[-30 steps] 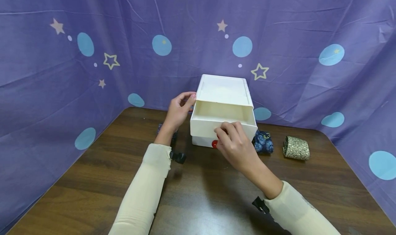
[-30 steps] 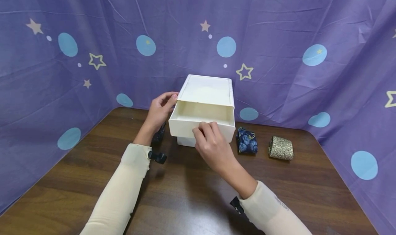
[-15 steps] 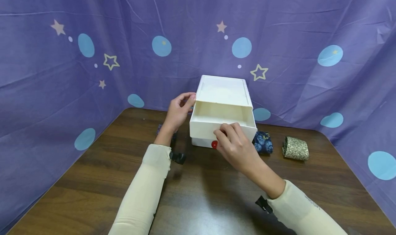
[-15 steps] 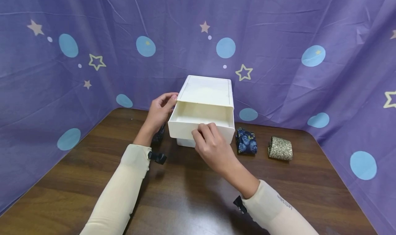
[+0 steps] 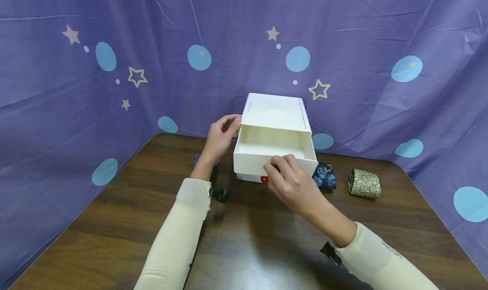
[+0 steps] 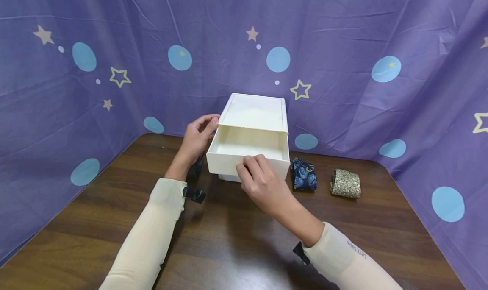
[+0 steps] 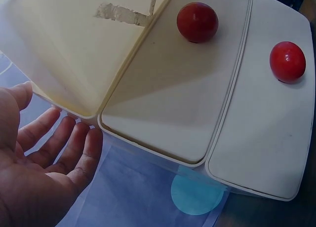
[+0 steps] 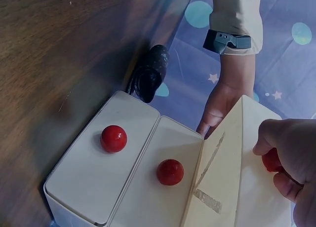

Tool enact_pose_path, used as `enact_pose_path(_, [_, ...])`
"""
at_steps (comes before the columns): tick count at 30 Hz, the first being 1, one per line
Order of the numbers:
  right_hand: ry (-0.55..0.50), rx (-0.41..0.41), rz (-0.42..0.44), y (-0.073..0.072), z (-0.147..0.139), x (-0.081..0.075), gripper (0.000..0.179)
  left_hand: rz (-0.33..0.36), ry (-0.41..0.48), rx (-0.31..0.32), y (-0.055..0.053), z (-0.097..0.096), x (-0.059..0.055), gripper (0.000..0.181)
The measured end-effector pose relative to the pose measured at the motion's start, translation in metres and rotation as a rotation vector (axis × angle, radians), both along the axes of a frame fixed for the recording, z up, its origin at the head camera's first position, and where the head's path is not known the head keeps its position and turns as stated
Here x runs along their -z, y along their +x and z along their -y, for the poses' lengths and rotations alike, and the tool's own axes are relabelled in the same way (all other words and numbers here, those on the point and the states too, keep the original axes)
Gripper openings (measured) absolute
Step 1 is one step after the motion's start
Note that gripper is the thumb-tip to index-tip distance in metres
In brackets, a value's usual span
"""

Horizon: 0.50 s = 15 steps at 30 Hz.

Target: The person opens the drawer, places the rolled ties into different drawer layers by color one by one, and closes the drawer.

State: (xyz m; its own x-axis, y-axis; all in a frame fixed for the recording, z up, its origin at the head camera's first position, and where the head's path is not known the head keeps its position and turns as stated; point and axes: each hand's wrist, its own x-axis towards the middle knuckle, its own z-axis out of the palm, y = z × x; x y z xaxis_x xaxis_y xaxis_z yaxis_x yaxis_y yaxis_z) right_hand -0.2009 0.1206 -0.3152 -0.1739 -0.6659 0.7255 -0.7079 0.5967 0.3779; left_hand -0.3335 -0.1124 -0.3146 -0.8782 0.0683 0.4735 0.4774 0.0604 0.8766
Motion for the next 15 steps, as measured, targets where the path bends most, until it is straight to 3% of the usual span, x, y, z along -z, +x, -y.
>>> enact_pose_path(15, [0.024, -0.004, 0.003, 0.0082, -0.0015, 0.0009, 0.029, -0.007, 0.001, -0.009, -0.0021, -0.0012, 0.0013, 0.042])
